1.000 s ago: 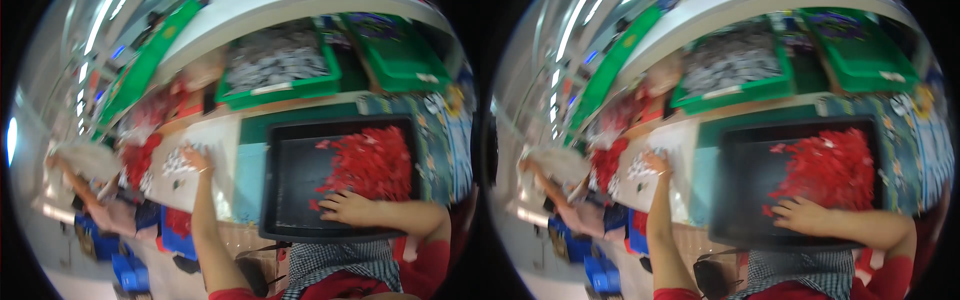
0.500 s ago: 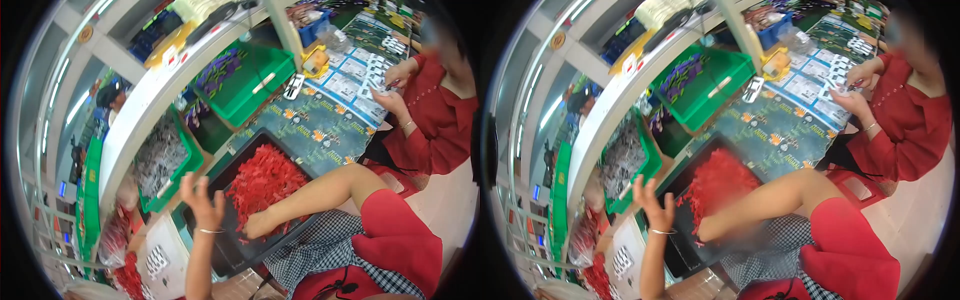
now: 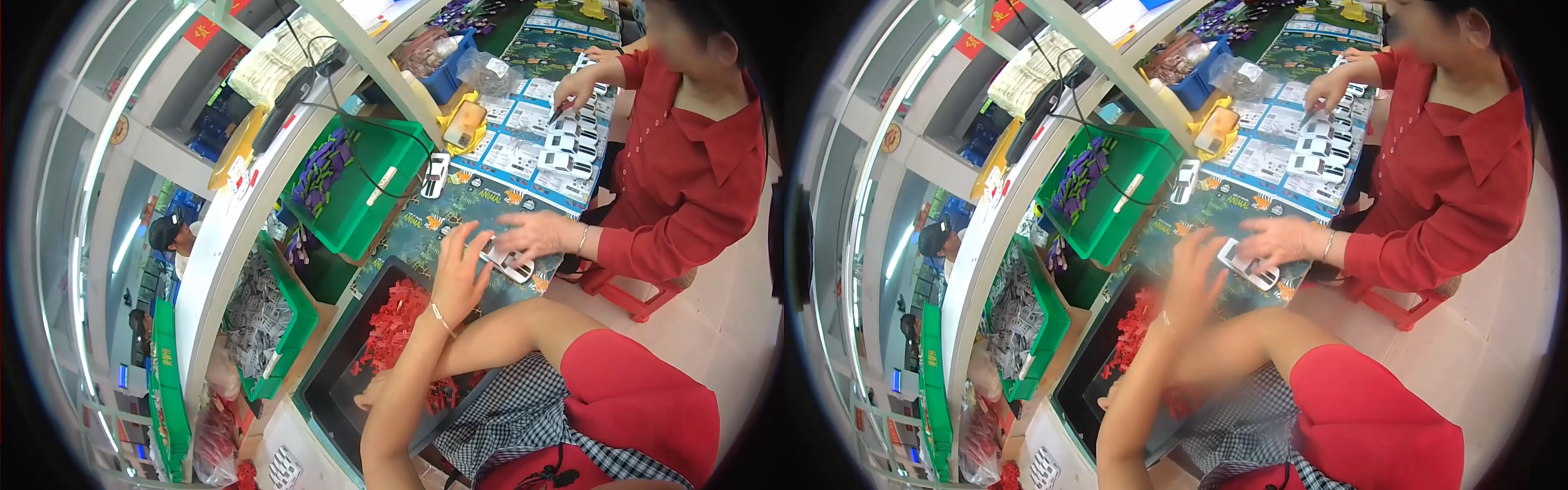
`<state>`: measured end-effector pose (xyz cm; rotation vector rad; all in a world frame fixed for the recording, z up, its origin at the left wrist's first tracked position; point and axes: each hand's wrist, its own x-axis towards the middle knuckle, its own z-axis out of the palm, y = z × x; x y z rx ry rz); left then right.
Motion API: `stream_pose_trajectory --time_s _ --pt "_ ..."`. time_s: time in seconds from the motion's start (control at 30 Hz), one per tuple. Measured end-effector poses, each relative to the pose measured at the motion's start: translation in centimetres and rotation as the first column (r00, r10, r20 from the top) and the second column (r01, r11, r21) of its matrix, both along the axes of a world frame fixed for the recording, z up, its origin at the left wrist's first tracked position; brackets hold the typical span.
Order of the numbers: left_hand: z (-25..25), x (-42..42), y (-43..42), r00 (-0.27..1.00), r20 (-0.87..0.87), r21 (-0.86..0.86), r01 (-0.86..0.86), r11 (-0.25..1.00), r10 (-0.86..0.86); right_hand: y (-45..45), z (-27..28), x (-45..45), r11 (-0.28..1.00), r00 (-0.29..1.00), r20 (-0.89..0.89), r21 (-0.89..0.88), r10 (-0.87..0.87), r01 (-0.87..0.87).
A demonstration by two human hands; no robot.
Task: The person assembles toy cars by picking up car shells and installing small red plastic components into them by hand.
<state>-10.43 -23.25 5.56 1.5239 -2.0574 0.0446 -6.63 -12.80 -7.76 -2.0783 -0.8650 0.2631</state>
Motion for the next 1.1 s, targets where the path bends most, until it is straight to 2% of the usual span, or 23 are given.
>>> stream_pose_trajectory --time_s 0.07,0.13,0.17,0.2,0.27,0.33,0.4,0.43,0.47,0.53,0.57,0.6,0.67,0.7,0.73,0.77,0.8,0.9,0.97,1.0,1.07,1.1 --pt "-2.4 0.9 -1.6 0.989 0.012 0.074 0.145 0.987 -0.146 -2.1 0.7 -0.5 0.997 0.999 0.006 -0.061 -0.044 0.044" --pt "-8.0 3.2 -3.7 0.930 0.031 0.253 0.347 0.903 -0.366 -6.5 1.6 -1.4 0.979 0.994 0.008 -0.174 -0.111 0.110" --pt "-9.0 2.7 -4.1 0.920 0.032 0.278 0.367 0.888 -0.390 -8.8 2.2 -1.9 0.962 0.989 0.011 -0.230 -0.146 0.144" --pt "-9.6 1.9 -4.0 0.930 0.084 0.313 0.316 0.896 -0.358 -10.7 2.9 -2.4 0.944 0.984 0.016 -0.280 -0.176 0.174" --pt "-7.6 0.2 -3.8 0.912 0.155 0.426 0.285 0.858 -0.380 -13.4 4.4 -2.9 0.908 0.975 0.033 -0.358 -0.221 0.218" --pt "-8.6 0.3 -4.4 0.903 0.175 0.408 0.296 0.864 -0.392 -14.9 5.5 -3.2 0.877 0.967 0.049 -0.413 -0.249 0.247" --pt "-8.7 0.4 -5.2 0.886 0.209 0.492 0.270 0.828 -0.413 -15.8 6.4 -3.6 0.847 0.961 0.060 -0.461 -0.268 0.265" --pt "-8.4 0.4 -5.0 0.910 0.203 0.439 0.245 0.865 -0.361 -15.9 6.8 -3.8 0.834 0.960 0.062 -0.483 -0.271 0.267" --pt "-8.0 0.4 -5.0 0.948 0.042 0.385 0.275 0.881 -0.314 -15.9 7.1 -3.9 0.822 0.961 0.065 -0.504 -0.270 0.265" --pt "-6.4 0.5 -4.4 0.942 -0.266 0.219 0.265 0.939 -0.204 -15.4 7.7 -3.7 0.807 0.963 0.075 -0.532 -0.259 0.258" --pt "-5.1 0.6 -3.7 0.825 -0.561 0.228 0.240 0.944 -0.074 -14.6 7.8 -3.4 0.807 0.966 0.080 -0.535 -0.246 0.250" --pt "-3.6 0.6 -2.6 0.608 -0.790 0.251 0.207 0.946 0.077 -13.3 7.7 -3.1 0.816 0.969 0.079 -0.526 -0.232 0.239" --pt "-0.1 1.0 0.0 0.321 -0.945 0.079 0.060 0.995 0.056 -10.2 7.0 -2.5 0.841 0.979 0.068 -0.503 -0.192 0.200" --pt "1.5 1.8 1.8 0.372 -0.928 0.023 -0.046 0.999 0.039 -8.4 6.5 -2.2 0.855 0.985 0.059 -0.490 -0.161 0.169" --pt "2.0 3.0 3.2 0.183 -0.982 -0.074 -0.103 0.992 -0.055 -6.4 6.0 -1.5 0.868 0.991 0.051 -0.478 -0.122 0.131" --pt "3.4 3.8 5.3 0.188 -0.964 -0.203 -0.077 0.976 -0.186 -4.6 5.7 -0.8 0.875 0.995 0.051 -0.475 -0.080 0.095" --pt "4.3 4.7 7.6 0.209 -0.959 -0.226 -0.149 0.963 -0.193 -3.0 5.6 -0.3 0.877 0.998 0.056 -0.477 -0.039 0.061" --pt "3.9 8.1 14.6 0.105 -0.953 -0.302 -0.308 0.902 -0.283 0.4 6.0 1.8 0.860 0.995 0.087 -0.509 0.048 0.003" --pt "2.4 10.4 19.2 -0.008 -0.950 -0.280 -0.414 0.866 -0.311 0.1 5.5 2.2 0.873 0.974 0.222 -0.483 0.051 0.065" --pt "1.7 11.0 21.1 -0.024 -0.953 -0.255 -0.473 0.844 -0.301 0.0 5.3 2.3 0.875 0.971 0.226 -0.482 0.073 0.047" --pt "-0.8 12.4 24.3 -0.061 -0.960 -0.187 -0.583 0.790 -0.272 -0.2 5.0 2.4 0.940 0.985 0.172 -0.333 -0.020 0.077" --pt "-2.4 13.5 25.7 -0.072 -0.957 -0.195 -0.557 0.807 -0.281 -0.2 5.0 2.1 0.941 0.985 0.172 -0.335 0.001 0.058"
